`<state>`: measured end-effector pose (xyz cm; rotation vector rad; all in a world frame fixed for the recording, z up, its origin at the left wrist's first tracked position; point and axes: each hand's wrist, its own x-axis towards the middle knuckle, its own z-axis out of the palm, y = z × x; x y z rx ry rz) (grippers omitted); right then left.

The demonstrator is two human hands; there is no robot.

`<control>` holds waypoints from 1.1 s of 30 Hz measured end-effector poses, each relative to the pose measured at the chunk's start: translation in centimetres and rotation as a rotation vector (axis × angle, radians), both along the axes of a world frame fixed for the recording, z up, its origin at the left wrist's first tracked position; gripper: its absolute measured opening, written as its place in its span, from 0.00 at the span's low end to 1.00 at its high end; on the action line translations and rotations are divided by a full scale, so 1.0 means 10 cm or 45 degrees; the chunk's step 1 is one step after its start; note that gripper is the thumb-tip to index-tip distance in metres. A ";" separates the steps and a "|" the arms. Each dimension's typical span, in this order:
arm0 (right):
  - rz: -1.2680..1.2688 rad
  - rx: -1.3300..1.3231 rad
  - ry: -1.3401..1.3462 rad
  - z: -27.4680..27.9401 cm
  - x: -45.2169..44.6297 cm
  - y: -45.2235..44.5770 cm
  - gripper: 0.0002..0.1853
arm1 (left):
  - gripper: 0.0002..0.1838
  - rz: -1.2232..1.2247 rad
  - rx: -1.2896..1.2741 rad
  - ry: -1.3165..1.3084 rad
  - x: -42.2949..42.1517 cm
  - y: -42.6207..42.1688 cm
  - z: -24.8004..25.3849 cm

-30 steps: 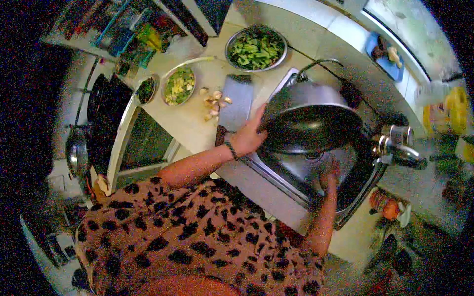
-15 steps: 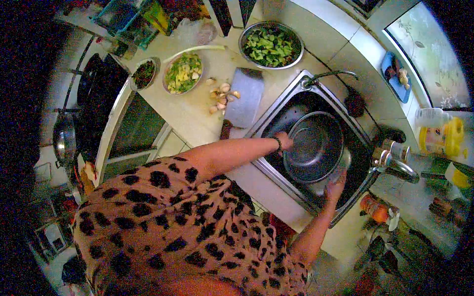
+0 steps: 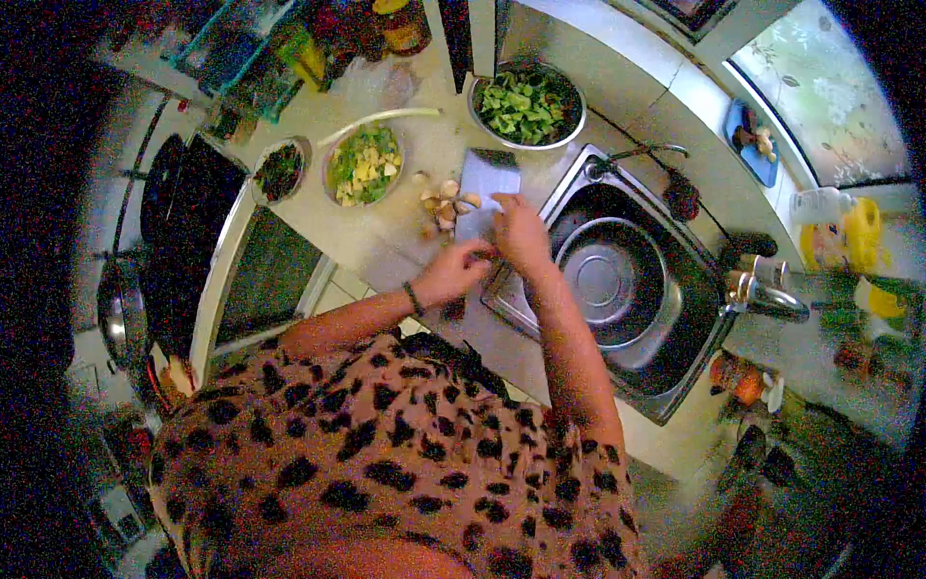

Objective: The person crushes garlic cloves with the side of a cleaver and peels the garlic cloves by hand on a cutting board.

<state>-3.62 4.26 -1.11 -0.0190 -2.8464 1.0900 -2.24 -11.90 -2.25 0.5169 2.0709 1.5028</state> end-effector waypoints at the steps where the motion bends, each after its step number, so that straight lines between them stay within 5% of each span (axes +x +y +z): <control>1: 0.010 0.029 -0.044 -0.05 -0.13 -0.13 0.15 | 0.13 0.111 0.017 0.200 -0.08 -0.14 -0.09; 3: 0.074 0.352 -0.043 -0.13 -0.32 -0.30 0.13 | 0.13 0.086 -0.001 0.255 -0.28 -0.36 0.01; 9: -0.034 0.390 -0.112 -0.28 -0.34 -0.33 0.11 | 0.14 0.126 0.009 0.537 -0.59 -0.39 0.34; 12: -0.344 -1.087 -0.329 0.08 -0.07 -0.20 0.17 | 0.13 0.137 0.123 0.638 -0.68 -0.18 0.56; 13: -0.403 -1.399 -0.337 0.35 0.08 -0.19 0.15 | 0.12 0.015 0.287 0.199 -0.72 -0.09 0.53; 14: -0.425 -1.356 -0.351 0.48 0.21 -0.12 0.13 | 0.12 -0.108 0.435 -0.249 -0.72 -0.02 0.50; 19: -0.659 -1.366 -0.227 0.95 0.75 0.01 0.07 | 0.08 -0.191 0.551 -0.589 -0.52 0.34 0.60; 21: -0.642 -0.775 0.029 0.98 0.97 0.02 0.08 | 0.09 -0.231 0.626 -0.967 -0.43 0.43 0.71; 25: -0.583 -0.100 0.234 1.26 1.21 0.03 0.06 | 0.10 -0.199 0.488 -1.063 -0.19 0.61 0.84; 33: -0.459 0.050 0.222 1.35 1.37 0.18 0.05 | 0.08 0.019 0.560 -0.902 0.16 0.72 0.89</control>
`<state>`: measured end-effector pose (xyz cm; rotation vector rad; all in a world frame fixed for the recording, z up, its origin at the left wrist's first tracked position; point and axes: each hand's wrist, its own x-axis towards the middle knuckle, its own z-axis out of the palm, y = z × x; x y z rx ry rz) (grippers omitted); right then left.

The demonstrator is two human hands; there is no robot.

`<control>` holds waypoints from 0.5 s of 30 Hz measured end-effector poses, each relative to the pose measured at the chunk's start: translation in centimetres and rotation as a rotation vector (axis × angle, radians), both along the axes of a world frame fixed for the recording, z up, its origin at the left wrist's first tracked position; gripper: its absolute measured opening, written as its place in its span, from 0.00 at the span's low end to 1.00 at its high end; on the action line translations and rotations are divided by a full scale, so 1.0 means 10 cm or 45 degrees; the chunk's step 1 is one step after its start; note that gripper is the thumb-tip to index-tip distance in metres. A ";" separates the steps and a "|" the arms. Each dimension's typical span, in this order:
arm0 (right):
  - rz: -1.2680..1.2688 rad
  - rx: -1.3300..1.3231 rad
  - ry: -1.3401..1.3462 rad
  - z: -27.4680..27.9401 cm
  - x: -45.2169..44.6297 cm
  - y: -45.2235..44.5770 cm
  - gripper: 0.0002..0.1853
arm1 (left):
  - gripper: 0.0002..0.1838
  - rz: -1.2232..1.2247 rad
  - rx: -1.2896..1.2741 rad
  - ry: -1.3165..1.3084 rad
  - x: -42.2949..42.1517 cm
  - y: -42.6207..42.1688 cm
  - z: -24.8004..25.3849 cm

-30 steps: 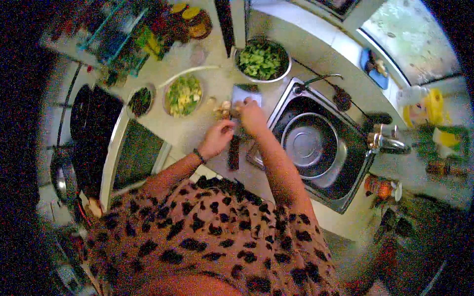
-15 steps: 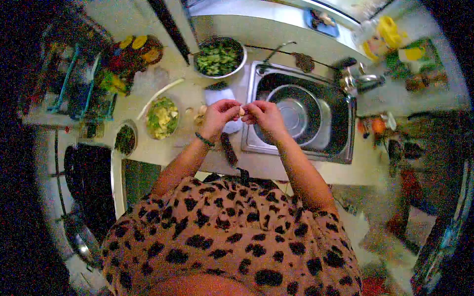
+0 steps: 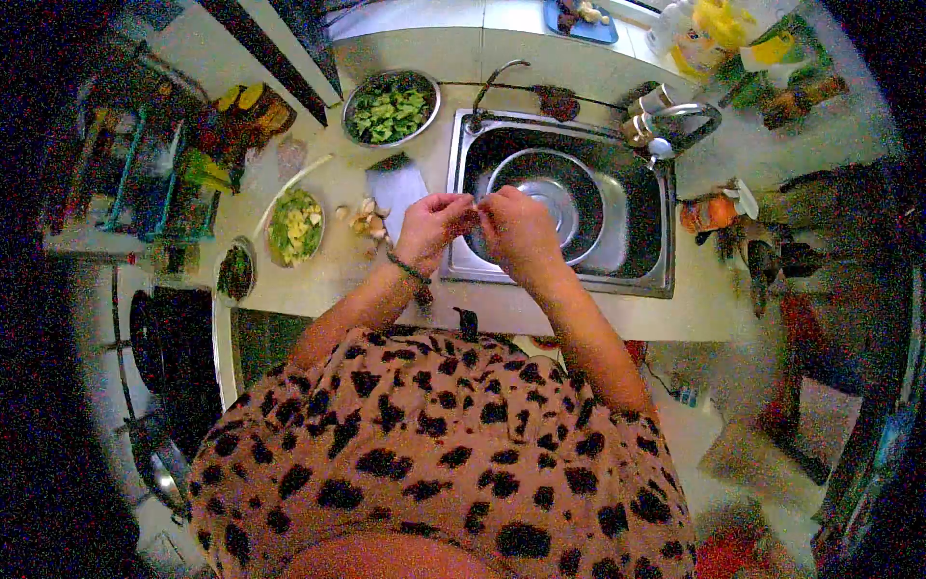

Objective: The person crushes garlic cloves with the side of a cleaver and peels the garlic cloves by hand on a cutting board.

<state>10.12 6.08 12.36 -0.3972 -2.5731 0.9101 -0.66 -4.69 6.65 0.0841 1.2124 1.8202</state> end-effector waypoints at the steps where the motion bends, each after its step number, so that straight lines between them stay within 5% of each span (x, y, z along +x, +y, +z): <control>1: 0.019 0.093 0.021 0.00 0.02 0.00 0.05 | 0.08 0.041 0.022 0.015 0.05 0.01 -0.02; 15: 0.143 0.288 0.088 -0.12 0.17 -0.11 0.07 | 0.09 0.355 0.039 0.014 0.36 -0.04 -0.11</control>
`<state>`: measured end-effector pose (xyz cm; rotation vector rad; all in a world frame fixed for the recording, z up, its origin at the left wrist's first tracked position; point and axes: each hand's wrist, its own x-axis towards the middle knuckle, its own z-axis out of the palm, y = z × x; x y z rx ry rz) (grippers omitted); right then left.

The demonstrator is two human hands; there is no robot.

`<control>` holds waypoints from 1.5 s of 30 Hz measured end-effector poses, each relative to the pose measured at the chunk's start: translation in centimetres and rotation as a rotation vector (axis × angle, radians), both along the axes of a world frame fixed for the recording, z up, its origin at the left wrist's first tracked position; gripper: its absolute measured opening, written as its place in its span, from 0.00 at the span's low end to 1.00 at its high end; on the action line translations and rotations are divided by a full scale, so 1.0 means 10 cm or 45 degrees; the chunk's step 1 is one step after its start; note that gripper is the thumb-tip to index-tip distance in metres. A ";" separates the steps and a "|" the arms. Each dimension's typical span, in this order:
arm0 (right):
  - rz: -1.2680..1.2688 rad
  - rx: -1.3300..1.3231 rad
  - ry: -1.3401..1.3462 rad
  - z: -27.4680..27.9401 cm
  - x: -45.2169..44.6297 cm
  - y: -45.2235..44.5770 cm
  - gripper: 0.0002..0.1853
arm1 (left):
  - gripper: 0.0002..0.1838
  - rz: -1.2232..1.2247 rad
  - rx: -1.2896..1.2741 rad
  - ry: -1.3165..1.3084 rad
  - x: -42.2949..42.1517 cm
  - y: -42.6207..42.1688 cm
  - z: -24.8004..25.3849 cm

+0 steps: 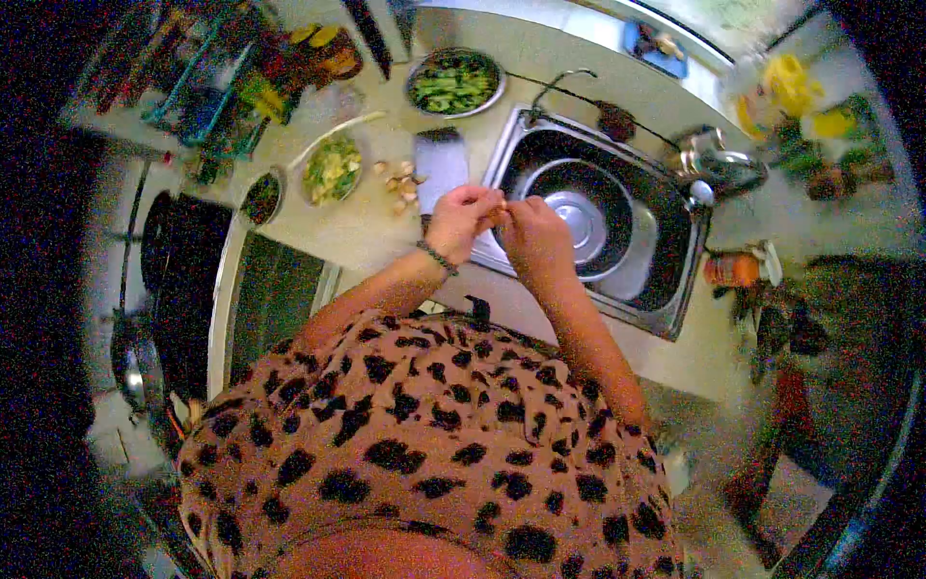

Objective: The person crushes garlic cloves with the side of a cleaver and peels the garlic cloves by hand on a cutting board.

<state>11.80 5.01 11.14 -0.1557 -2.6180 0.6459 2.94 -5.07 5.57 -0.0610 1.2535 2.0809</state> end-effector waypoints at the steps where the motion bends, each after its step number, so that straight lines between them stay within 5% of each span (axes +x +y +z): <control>1: 0.022 -0.069 -0.029 -0.01 0.01 0.01 0.06 | 0.09 -0.004 0.006 -0.042 0.01 -0.01 -0.02; 6: 0.129 -0.425 -0.248 -0.17 -0.08 0.10 0.07 | 0.11 0.008 0.012 -0.180 0.05 -0.18 -0.11; 8: 0.178 -0.714 -0.372 -0.43 -0.19 0.08 0.09 | 0.10 -0.123 -0.139 0.240 -0.01 -0.44 -0.12; 11: 0.068 -0.896 -0.210 -0.92 -0.49 -0.20 0.09 | 0.08 -0.069 -0.443 0.405 -0.16 -0.85 -0.30; 15: 0.020 -0.239 -0.463 -1.28 -0.67 -0.80 0.21 | 0.07 0.060 -0.642 0.644 -0.43 -1.29 -1.04; 19: -0.018 -0.229 -0.656 -1.43 -0.85 -1.09 0.27 | 0.08 0.072 -0.730 0.723 -0.69 -1.28 -1.50; 24: -0.226 -0.083 -0.839 -1.28 -0.83 -1.12 0.29 | 0.09 0.070 -0.772 1.350 -1.18 -1.17 -1.36; 29: -0.201 0.192 -0.542 -1.21 -0.61 -1.12 0.27 | 0.07 -0.014 -0.726 1.097 -1.36 -1.22 -1.29; 32: -0.235 0.269 -0.651 -1.07 -0.50 -1.18 0.26 | 0.07 -0.266 -0.703 1.140 -1.30 -1.31 -1.21; 38: -0.306 0.375 -0.558 -0.84 -0.62 -1.23 0.25 | 0.06 -0.132 -0.378 2.212 -1.36 -1.02 -1.18; 45: -0.412 0.158 -0.760 -0.68 -0.35 -1.08 0.21 | 0.07 -0.089 -0.818 2.341 -1.57 -1.16 -1.34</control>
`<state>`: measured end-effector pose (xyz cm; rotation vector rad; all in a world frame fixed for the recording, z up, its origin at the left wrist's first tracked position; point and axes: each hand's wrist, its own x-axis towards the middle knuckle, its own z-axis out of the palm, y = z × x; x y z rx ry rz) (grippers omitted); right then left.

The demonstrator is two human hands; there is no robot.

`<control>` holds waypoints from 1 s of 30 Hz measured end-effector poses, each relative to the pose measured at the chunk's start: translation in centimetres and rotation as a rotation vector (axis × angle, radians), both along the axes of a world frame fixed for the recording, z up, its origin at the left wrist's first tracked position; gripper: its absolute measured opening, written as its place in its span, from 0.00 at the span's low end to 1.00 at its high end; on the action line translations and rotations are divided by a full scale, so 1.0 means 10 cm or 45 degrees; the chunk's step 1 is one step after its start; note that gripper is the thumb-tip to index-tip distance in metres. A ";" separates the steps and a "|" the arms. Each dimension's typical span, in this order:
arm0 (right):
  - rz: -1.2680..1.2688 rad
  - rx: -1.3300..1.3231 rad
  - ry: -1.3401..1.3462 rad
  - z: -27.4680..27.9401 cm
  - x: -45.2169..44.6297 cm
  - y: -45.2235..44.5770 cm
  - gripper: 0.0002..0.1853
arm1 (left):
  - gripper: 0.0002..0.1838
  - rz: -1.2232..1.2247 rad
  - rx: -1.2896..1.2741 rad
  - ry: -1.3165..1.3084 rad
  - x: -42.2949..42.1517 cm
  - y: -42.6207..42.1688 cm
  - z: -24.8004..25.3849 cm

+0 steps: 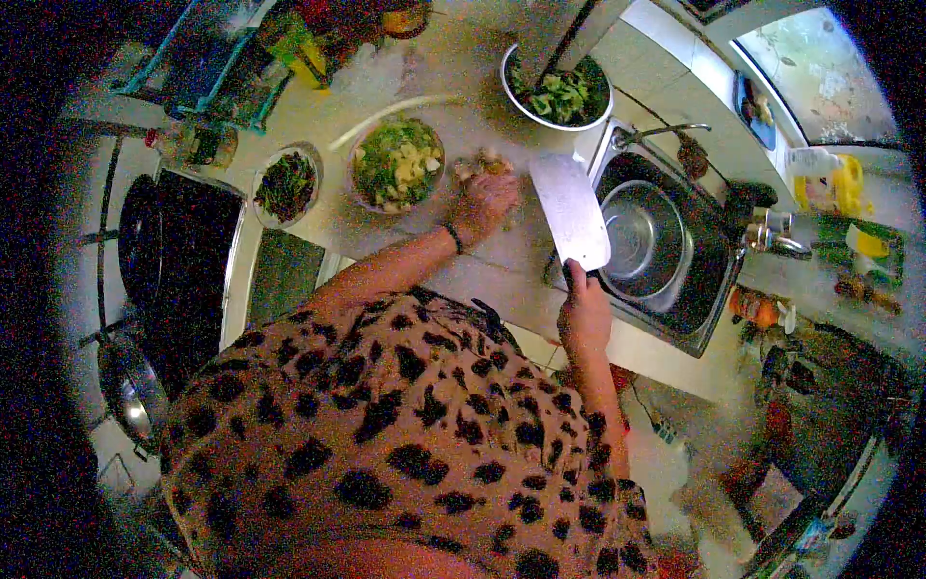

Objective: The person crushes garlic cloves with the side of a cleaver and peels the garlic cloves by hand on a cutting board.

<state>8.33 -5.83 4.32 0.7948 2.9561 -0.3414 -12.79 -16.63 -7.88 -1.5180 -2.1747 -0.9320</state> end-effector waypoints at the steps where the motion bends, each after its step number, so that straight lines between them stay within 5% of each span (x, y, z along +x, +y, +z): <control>1: 0.032 -0.030 0.166 -0.08 0.15 0.07 0.21 | 0.07 0.006 0.110 -0.139 0.02 -0.02 0.01; 2: 0.020 -0.028 0.162 -0.01 0.25 0.09 0.21 | 0.08 0.010 0.219 -0.280 0.05 -0.05 0.06; 4: -0.186 -0.558 0.454 0.15 0.42 0.11 0.25 | 0.08 0.087 0.146 -0.508 0.21 -0.21 0.16; 6: -0.153 -0.587 0.472 0.13 0.56 0.20 0.29 | 0.08 0.188 0.063 -0.736 0.30 -0.30 0.23; 8: -0.275 -0.947 0.608 0.12 0.54 0.26 0.27 | 0.11 0.300 -0.335 -1.521 0.36 -0.38 0.24; 9: -0.335 -1.037 0.694 0.20 0.35 0.19 0.23 | 0.11 0.307 -0.356 -1.519 0.39 -0.41 0.18; 11: -0.357 -1.183 0.534 -0.01 0.20 0.34 0.13 | 0.13 0.287 -0.193 -0.562 0.44 -0.45 0.05; 14: -0.243 -0.944 0.348 -0.12 0.11 0.32 0.10 | 0.11 0.318 -0.048 -0.332 0.49 -0.49 0.21; 18: 0.060 -0.664 0.109 -0.18 0.11 0.20 0.15 | 0.10 0.091 -0.064 -0.312 0.49 -0.51 -0.02; 30: 0.120 -0.477 -0.286 -0.02 0.07 0.29 0.18 | 0.14 0.079 -0.288 -0.281 0.49 -0.50 -0.14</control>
